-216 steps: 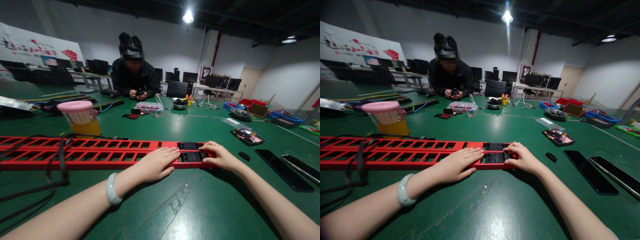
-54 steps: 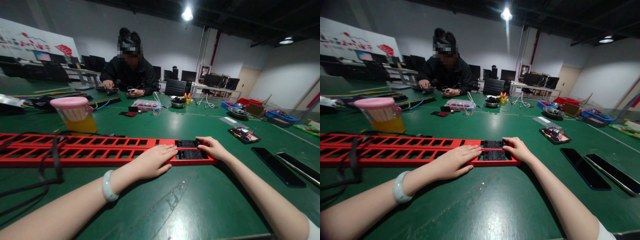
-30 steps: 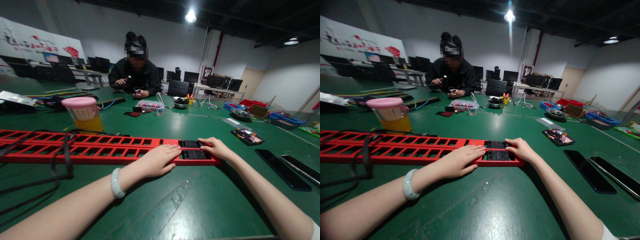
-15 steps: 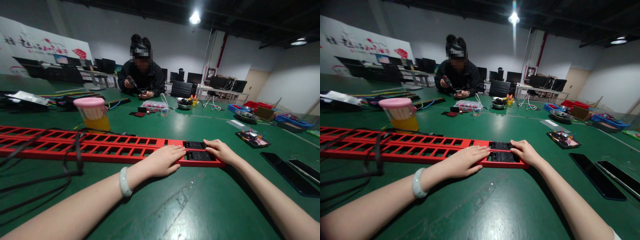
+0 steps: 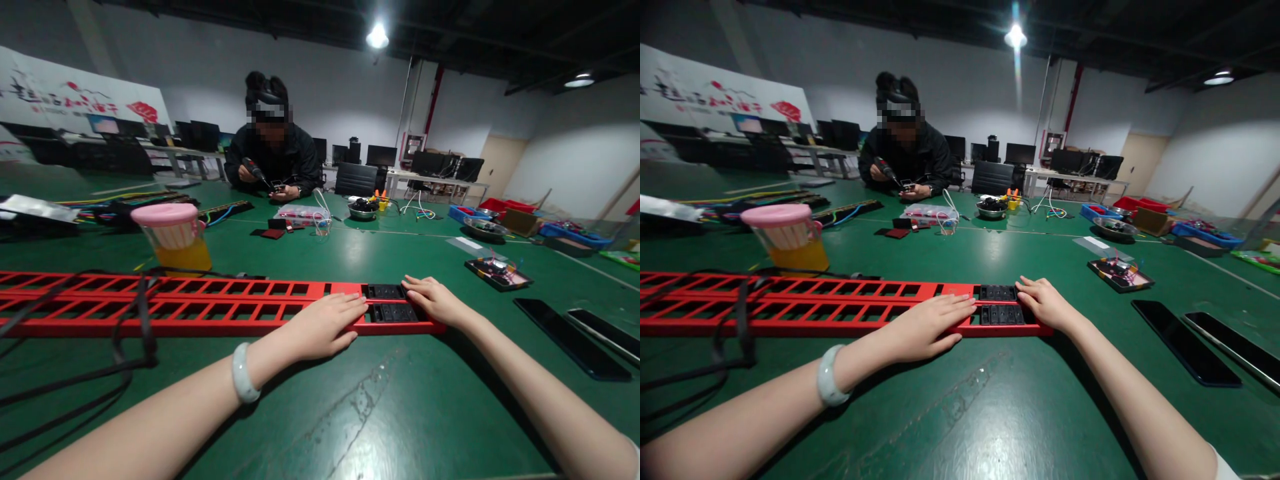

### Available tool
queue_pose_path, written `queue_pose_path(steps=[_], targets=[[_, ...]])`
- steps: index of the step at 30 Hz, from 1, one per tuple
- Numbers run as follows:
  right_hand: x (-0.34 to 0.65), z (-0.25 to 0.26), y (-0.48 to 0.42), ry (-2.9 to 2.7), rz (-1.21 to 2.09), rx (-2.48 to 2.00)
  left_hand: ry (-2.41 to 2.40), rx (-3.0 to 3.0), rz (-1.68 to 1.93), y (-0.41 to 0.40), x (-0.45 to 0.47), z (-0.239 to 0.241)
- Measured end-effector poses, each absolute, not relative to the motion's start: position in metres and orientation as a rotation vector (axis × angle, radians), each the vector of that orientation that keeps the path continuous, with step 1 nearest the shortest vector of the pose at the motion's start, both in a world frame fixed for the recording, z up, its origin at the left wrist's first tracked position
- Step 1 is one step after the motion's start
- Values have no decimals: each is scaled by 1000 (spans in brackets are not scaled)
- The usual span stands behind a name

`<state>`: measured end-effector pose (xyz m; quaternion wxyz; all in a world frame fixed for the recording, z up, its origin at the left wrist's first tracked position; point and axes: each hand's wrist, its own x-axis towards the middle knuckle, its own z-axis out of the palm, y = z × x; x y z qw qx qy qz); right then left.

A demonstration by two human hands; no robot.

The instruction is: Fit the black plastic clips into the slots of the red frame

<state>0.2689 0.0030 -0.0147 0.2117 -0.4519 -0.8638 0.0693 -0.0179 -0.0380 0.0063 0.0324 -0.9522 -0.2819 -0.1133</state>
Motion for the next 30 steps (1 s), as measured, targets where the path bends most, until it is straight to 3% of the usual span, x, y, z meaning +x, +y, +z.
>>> queue_pose_path(steps=[23, 30], targets=[[260, -12, 8, -2476, 106, -1237, -859, -2920, -365, -39, -18, 8], [247, -1, -9, -2409, -94, -1439, -849, -2939, -399, -39, -18, 7]])
